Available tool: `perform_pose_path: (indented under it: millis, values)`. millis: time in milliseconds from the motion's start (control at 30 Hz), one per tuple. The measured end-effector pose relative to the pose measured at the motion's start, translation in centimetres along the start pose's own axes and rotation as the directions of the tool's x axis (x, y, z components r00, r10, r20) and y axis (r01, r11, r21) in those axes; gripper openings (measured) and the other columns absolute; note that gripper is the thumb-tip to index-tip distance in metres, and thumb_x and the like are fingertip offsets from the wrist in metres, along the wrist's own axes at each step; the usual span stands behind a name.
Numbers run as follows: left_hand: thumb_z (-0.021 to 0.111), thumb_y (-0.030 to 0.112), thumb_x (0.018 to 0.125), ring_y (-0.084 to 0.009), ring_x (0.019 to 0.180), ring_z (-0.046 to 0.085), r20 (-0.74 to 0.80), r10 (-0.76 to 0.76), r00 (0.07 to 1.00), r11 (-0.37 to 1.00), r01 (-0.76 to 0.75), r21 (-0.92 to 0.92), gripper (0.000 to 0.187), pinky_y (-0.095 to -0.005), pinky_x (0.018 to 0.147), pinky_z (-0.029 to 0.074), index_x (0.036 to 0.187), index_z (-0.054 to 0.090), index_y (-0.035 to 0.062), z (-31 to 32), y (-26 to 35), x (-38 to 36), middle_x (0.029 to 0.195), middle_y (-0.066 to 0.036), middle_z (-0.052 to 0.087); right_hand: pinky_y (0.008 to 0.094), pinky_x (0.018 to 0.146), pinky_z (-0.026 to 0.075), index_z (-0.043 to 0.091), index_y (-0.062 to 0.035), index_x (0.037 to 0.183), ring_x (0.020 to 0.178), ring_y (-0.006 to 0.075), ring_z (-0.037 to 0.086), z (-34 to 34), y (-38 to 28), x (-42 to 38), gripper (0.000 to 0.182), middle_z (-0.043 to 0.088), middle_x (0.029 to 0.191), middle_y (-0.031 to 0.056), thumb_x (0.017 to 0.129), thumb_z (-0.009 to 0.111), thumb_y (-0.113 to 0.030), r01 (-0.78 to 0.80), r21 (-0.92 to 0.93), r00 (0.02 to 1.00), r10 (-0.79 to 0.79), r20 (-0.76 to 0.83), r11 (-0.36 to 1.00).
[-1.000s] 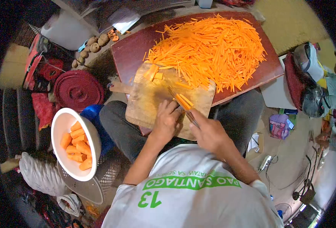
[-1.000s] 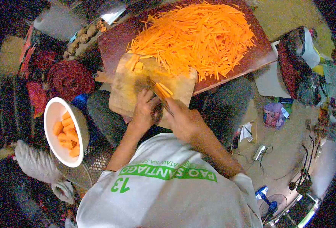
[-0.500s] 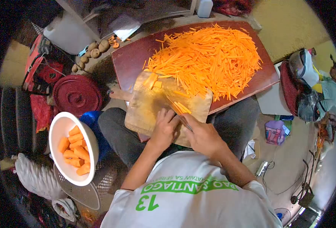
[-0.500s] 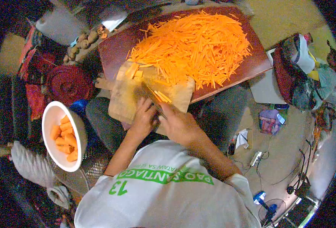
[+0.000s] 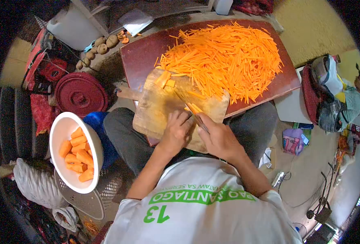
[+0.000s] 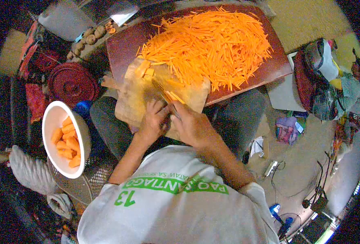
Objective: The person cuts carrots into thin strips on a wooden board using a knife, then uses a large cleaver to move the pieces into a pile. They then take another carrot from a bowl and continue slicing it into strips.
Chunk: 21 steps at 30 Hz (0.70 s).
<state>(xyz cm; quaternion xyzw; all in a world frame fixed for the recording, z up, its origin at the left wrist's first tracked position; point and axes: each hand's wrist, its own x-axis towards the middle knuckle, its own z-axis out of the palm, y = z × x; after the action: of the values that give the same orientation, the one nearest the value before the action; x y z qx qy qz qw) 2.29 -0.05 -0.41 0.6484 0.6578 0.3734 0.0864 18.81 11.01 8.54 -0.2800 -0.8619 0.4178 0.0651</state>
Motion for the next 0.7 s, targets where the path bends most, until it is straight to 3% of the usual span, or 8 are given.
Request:
perform_pose_path:
  millis: [100,200,300,400,500,600,700]
  values:
    - [0.077,-0.003,0.069,-0.0398,0.113,0.057,0.006,-0.004,1.000,1.000,0.004,0.005,0.051,-0.0497,0.096,0.047,0.120,0.072,-0.0013,-0.4,0.1,0.2,0.117,-0.016,0.062,0.0565,0.079,0.056,0.052,-0.0074,0.142,0.098,0.0504,0.071,-1.1,-0.7,-0.4,0.039,0.071,0.105,0.0290,0.105,0.059,-0.018,-0.091,-0.027,0.989,0.094,0.112,0.995]
    - [0.076,-0.003,0.070,-0.0395,0.112,0.057,-0.004,-0.028,1.000,1.000,0.028,-0.012,0.049,-0.0499,0.096,0.047,0.119,0.072,-0.0014,-0.2,0.1,-0.1,0.116,-0.016,0.063,0.0568,0.079,0.056,0.052,-0.0057,0.142,0.097,0.0515,0.070,-1.3,-0.9,-3.7,0.040,0.071,0.104,0.0306,0.105,0.060,-0.018,-0.073,0.037,0.994,0.070,0.078,0.997]
    - [0.075,-0.004,0.070,-0.0393,0.111,0.057,0.005,-0.044,0.999,0.999,0.044,-0.007,0.048,-0.0499,0.096,0.047,0.118,0.072,-0.0015,-0.4,0.2,-0.2,0.115,-0.016,0.062,0.0575,0.078,0.056,0.051,-0.0040,0.142,0.094,0.0530,0.070,-0.6,-0.3,-4.5,0.041,0.071,0.102,0.0319,0.105,0.060,-0.018,0.000,-0.043,0.998,0.003,0.062,0.999]
    - [0.075,-0.004,0.071,-0.0390,0.109,0.056,-0.033,-0.007,0.999,1.000,0.006,-0.020,0.048,-0.0494,0.095,0.047,0.118,0.072,-0.0016,-0.3,0.3,0.1,0.114,-0.016,0.062,0.0576,0.079,0.057,0.051,-0.0027,0.142,0.094,0.0532,0.070,0.0,-0.7,-1.8,0.042,0.071,0.102,0.0329,0.104,0.061,-0.018,-0.131,0.001,0.987,0.130,0.095,0.991]
    - [0.074,-0.004,0.072,-0.0386,0.107,0.056,-0.025,0.001,1.000,1.000,-0.001,-0.017,0.047,-0.0489,0.094,0.047,0.118,0.072,-0.0016,-0.4,0.4,0.2,0.112,-0.016,0.061,0.0579,0.078,0.056,0.050,-0.0025,0.143,0.093,0.0532,0.070,0.9,-0.1,0.3,0.043,0.071,0.103,0.0323,0.104,0.061,-0.018,0.061,-0.013,0.997,-0.061,-0.040,0.998]
    - [0.074,-0.003,0.072,-0.0381,0.105,0.055,-0.027,0.009,1.000,1.000,-0.008,0.012,0.046,-0.0484,0.093,0.047,0.119,0.072,-0.0022,-0.6,0.5,0.3,0.111,-0.016,0.061,0.0574,0.078,0.056,0.050,-0.0029,0.144,0.096,0.0533,0.070,-1.0,-1.5,-0.7,0.043,0.071,0.105,0.0318,0.105,0.060,-0.018,-0.135,0.028,0.984,0.131,0.120,0.990]
    - [0.074,-0.002,0.073,-0.0380,0.105,0.055,-0.037,0.007,0.999,1.000,-0.006,0.023,0.046,-0.0481,0.092,0.047,0.119,0.071,-0.0033,-0.4,0.5,0.0,0.111,-0.016,0.061,0.0565,0.080,0.056,0.050,-0.0041,0.146,0.101,0.0529,0.069,-1.7,-1.4,-3.6,0.044,0.070,0.108,0.0315,0.105,0.060,-0.018,-0.158,0.038,0.978,0.151,0.142,0.987]
